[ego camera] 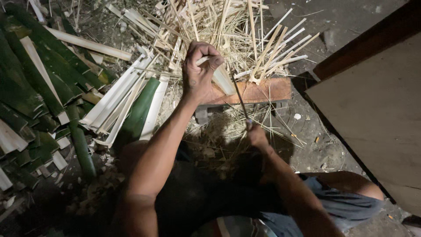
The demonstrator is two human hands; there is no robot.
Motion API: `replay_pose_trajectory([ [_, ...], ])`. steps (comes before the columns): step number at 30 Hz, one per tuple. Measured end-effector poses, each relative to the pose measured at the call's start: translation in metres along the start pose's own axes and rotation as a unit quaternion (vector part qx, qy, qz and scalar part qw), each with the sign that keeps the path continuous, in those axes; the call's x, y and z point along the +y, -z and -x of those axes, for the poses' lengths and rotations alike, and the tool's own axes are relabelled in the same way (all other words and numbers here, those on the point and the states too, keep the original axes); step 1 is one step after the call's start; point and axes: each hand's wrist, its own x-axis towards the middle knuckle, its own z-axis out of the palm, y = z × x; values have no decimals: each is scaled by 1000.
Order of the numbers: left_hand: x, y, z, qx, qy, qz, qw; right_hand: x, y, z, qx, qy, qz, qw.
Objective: The person splits green bamboo stalks into thin strips using a long knife on a wooden block. The person repeatedly positions each stalk, strikes it with the knife, and separates the resulting strips, accumulating a pile of processed bamboo.
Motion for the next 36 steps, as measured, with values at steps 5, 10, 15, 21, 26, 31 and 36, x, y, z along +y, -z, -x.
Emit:
replay_pose_trajectory([
  [5,0,-5,-4,62,-43,-97,992,-30,29,-7,-71,-97,44,992],
  [10,-15,-12,0,106,-58,-75,990,-135,50,33,-40,-10,-163,986],
  [15,-23,-7,1,103,-35,31,994,-110,3,15,-50,-75,-131,987],
  [21,-4,3,-2,85,-58,71,992,0,-21,-8,-109,-178,45,977],
  [26,2,5,-8,-52,-120,-207,970,-64,29,15,-105,-149,-168,969],
  [31,-9,2,-6,-81,-126,-276,949,-141,59,55,-67,36,-305,949],
  [36,-18,5,-2,-46,-128,-268,954,-70,-12,25,-30,-38,-213,976],
])
